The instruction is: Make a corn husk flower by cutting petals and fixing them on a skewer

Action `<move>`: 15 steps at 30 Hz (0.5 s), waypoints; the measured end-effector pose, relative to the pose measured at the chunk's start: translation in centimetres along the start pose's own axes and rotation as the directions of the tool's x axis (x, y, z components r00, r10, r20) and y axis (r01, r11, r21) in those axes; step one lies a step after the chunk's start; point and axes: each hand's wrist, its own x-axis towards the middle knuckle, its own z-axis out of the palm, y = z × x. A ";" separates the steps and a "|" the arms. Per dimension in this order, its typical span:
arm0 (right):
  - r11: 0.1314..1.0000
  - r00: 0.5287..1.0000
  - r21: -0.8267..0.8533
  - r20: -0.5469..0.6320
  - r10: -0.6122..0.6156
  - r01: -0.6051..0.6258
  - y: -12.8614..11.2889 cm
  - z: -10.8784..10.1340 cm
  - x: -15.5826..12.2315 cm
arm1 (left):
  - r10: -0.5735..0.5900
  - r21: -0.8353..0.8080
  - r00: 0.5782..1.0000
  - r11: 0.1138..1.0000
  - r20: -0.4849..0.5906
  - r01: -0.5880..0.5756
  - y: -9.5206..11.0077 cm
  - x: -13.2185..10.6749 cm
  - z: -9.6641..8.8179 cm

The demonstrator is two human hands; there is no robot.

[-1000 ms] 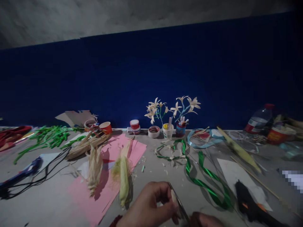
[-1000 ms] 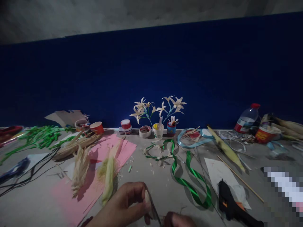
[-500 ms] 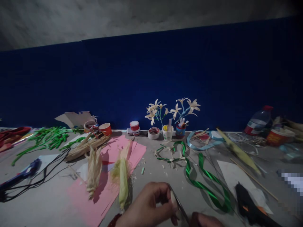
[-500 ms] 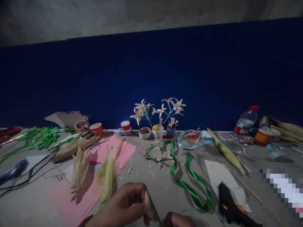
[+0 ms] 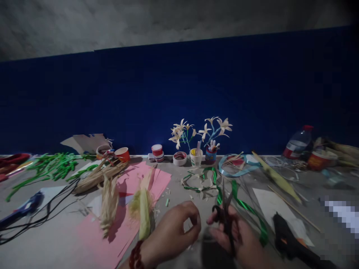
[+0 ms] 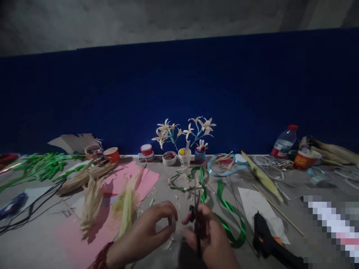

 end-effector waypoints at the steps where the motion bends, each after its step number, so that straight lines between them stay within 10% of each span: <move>1: 0.998 0.999 -0.045 0.034 -0.032 0.034 -0.5 0.4 0.5 | 0.018 0.037 1.000 0.999 0.001 -0.018 0.0 0.1 0.1; 15: 0.997 0.999 -0.070 0.041 0.011 -0.008 -1.4 1.6 1.1 | 0.045 0.301 0.996 0.951 0.079 -0.067 0.8 -0.1 1.6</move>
